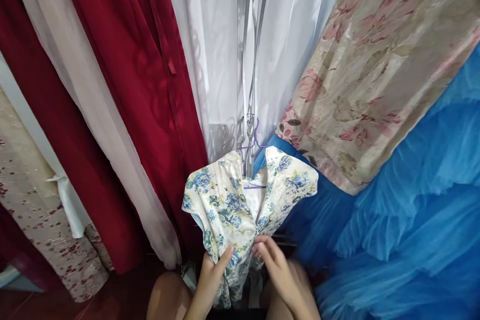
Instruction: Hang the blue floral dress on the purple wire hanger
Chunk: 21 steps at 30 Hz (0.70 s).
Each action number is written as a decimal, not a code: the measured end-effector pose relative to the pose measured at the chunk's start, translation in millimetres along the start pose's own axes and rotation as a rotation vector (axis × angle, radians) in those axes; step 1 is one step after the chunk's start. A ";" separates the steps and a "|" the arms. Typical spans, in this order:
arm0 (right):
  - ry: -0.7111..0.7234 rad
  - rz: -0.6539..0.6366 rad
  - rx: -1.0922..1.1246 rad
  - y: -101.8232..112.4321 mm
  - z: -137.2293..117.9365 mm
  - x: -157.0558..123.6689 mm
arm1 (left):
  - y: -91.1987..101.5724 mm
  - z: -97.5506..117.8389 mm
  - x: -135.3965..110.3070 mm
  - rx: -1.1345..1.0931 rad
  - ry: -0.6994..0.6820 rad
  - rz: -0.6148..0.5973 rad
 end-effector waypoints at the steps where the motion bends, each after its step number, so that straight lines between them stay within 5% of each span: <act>1: 0.003 -0.077 0.025 -10.5 -2.5 -2.2 | -1.3 3.4 -2.0 0.026 -0.016 -0.024; 7: 0.034 -0.101 0.072 -17.9 -30.9 24.2 | 0.9 13.7 -7.4 0.103 -0.100 -0.110; 16: -0.096 0.011 0.195 -26.0 -32.9 29.9 | -2.4 0.8 -18.9 0.145 -0.138 -0.020; 21: -0.164 -0.093 0.117 -2.1 -25.8 15.5 | 2.9 2.0 -13.1 0.408 -0.677 0.400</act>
Point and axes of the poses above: each hand's wrist, its own x-axis towards the middle knuckle, its own y-axis out of the back of the hand, z = x × y, the point moved 1 cm from there along x, towards the middle knuckle, and after that the axes turned 11 degrees about -x, right-handed, at the moved point
